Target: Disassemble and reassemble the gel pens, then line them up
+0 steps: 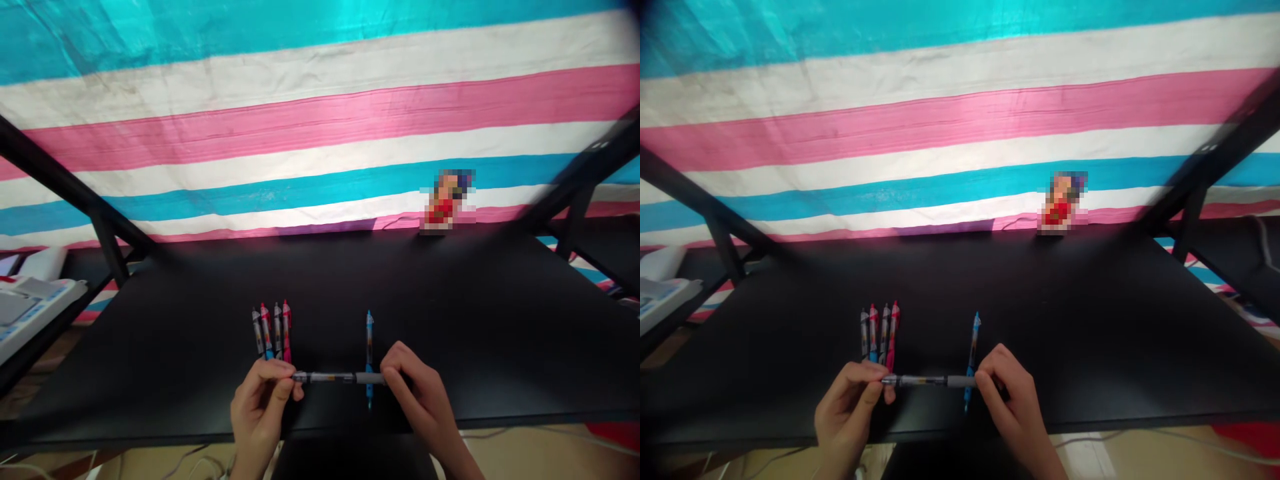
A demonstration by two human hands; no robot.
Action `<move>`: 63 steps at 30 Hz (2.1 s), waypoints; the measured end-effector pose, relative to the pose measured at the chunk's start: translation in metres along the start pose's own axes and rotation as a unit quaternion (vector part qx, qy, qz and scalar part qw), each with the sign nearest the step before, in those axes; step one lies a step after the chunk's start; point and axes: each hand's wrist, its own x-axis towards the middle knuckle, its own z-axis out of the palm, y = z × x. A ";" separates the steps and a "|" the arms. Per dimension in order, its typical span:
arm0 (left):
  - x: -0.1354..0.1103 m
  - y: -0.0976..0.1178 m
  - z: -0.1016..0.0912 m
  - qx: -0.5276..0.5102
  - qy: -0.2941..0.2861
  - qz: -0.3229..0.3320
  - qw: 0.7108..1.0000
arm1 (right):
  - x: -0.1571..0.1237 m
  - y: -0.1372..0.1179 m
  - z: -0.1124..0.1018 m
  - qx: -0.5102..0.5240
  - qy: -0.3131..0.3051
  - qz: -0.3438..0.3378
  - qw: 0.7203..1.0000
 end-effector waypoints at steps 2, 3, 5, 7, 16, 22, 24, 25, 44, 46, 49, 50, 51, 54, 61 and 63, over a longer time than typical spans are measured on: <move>0.000 0.000 0.000 0.001 -0.002 0.002 1.000 | 0.000 0.001 0.000 0.003 0.004 -0.004 1.000; 0.000 -0.001 -0.001 0.001 -0.002 0.001 1.000 | 0.000 0.002 -0.001 0.004 0.007 -0.007 1.000; -0.001 -0.001 -0.002 -0.003 -0.001 -0.004 1.000 | 0.000 0.002 -0.002 0.007 0.007 -0.009 1.000; -0.001 -0.002 -0.002 -0.013 0.001 -0.011 1.000 | 0.000 0.001 -0.002 0.012 -0.001 -0.003 1.000; -0.002 -0.003 -0.003 -0.001 -0.001 -0.020 1.000 | -0.003 0.000 -0.004 0.054 -0.002 0.011 0.998; -0.001 -0.005 -0.005 0.007 -0.005 -0.004 1.000 | -0.003 0.004 -0.004 0.059 0.003 0.025 0.998; -0.003 -0.004 -0.004 0.007 0.013 -0.014 1.000 | -0.002 0.005 -0.003 0.070 0.002 0.033 0.997; -0.004 -0.004 -0.003 0.009 0.016 -0.016 1.000 | -0.002 0.006 -0.003 0.072 0.004 0.038 0.997; 0.003 -0.013 -0.012 -0.063 0.072 0.017 0.995 | -0.013 0.026 -0.010 0.153 0.170 0.022 0.973; 0.005 -0.013 -0.012 -0.072 0.092 0.025 0.993 | -0.014 0.032 -0.012 0.155 0.185 0.009 0.970; 0.006 -0.010 -0.009 -0.074 0.103 0.030 0.992 | -0.016 0.038 -0.013 0.157 0.200 0.003 0.967; 0.006 -0.009 -0.008 -0.072 0.102 0.031 0.992 | -0.016 0.038 -0.013 0.157 0.202 0.004 0.967; 0.006 -0.009 -0.008 -0.070 0.100 0.032 0.992 | -0.017 0.039 -0.013 0.157 0.203 0.004 0.966; 0.006 -0.008 -0.007 -0.066 0.099 0.035 0.992 | -0.018 0.038 -0.013 0.157 0.207 0.000 0.966; 0.005 -0.012 -0.011 -0.066 0.084 0.032 0.994 | -0.018 0.038 -0.012 0.158 0.212 -0.003 0.964; 0.004 -0.014 -0.012 -0.062 0.082 0.033 0.994 | -0.018 0.039 -0.012 0.160 0.215 -0.003 0.963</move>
